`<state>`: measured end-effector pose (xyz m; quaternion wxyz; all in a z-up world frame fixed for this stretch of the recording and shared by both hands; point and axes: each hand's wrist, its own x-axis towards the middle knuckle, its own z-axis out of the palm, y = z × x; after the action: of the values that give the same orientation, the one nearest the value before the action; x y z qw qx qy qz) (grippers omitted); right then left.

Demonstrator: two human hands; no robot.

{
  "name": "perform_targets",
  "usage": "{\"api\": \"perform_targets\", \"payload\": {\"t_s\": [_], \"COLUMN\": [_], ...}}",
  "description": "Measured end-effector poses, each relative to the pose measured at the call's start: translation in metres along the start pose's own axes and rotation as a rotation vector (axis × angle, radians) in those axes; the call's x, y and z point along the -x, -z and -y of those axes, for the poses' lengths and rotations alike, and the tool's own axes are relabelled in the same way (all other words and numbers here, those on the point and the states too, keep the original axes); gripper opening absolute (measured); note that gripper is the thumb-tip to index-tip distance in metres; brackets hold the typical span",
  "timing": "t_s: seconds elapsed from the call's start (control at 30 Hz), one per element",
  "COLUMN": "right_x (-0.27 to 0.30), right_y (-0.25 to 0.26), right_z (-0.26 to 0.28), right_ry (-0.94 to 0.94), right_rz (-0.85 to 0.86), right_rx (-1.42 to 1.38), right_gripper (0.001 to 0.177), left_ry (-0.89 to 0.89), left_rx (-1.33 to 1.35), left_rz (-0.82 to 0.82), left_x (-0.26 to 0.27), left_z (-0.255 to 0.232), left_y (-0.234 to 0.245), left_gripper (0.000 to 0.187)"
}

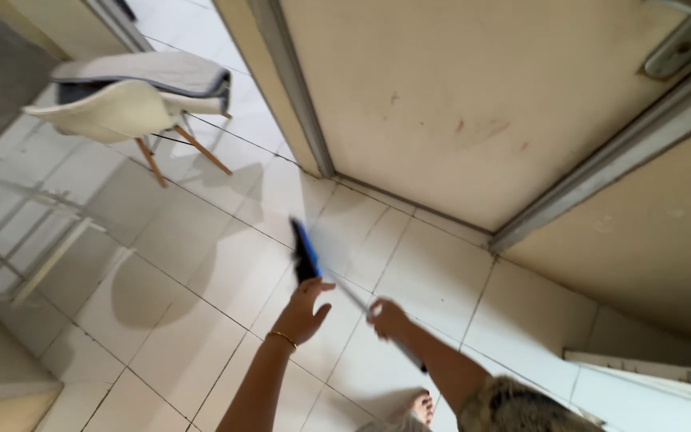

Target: The recorder uses a broom with a squeegee-like head to sweep dirt and debris across a tiled hallway floor.

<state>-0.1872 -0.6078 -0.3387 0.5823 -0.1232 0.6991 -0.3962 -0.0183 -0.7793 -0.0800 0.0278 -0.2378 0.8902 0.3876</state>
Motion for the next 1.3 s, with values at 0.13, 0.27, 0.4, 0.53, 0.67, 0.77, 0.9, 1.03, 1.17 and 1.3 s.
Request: {"api": "perform_targets", "payload": {"t_s": [0.13,0.27,0.4,0.53,0.67,0.77,0.9,1.03,1.17,1.3], "right_x": [-0.014,0.076,0.171,0.229,0.267,0.304,0.343,0.366,0.388,0.387], "right_y": [0.083,0.150,0.170,0.179,0.155,0.126,0.079,0.039,-0.002,-0.028], "right_z": [0.035,0.043,0.007,-0.037,-0.078,-0.099,-0.113,-0.106,-0.044,0.029], "right_ry": [-0.098,-0.229,-0.297,-0.331,-0.415,-0.425,-0.485,-0.478,-0.462,-0.407], "right_rz": [-0.142,-0.291,-0.398,-0.507,-0.550,-0.640,-0.782,-0.844,-0.928,-0.784], "right_rx": [-0.162,-0.325,-0.394,-0.516,-0.728,-0.829,-0.875,-0.956,-0.659,-0.569], "right_gripper": [0.035,0.044,0.047,0.048,0.048,0.046,0.045,0.046,0.045,0.047], "left_ry": [0.081,0.039,-0.178,-0.350,-0.494,-0.613,-0.706,-0.727,-0.737,-0.745], "left_rx": [0.015,-0.013,-0.071,-0.065,-0.118,-0.168,-0.187,-0.195,-0.235,-0.269], "left_rz": [0.097,0.207,0.254,0.332,0.455,0.551,0.652,0.713,0.727,0.704], "left_x": [-0.041,-0.088,-0.130,-0.173,-0.190,-0.201,-0.197,-0.183,-0.185,-0.194], "left_z": [-0.037,-0.049,-0.077,-0.130,-0.183,-0.214,-0.248,-0.252,-0.231,-0.209], "left_y": [0.011,-0.004,-0.038,-0.068,-0.093,-0.112,-0.110,-0.087,-0.065,-0.052], "left_gripper": [0.042,0.040,0.039,0.039,0.038,0.040,0.040,0.039,0.040,0.039]}}
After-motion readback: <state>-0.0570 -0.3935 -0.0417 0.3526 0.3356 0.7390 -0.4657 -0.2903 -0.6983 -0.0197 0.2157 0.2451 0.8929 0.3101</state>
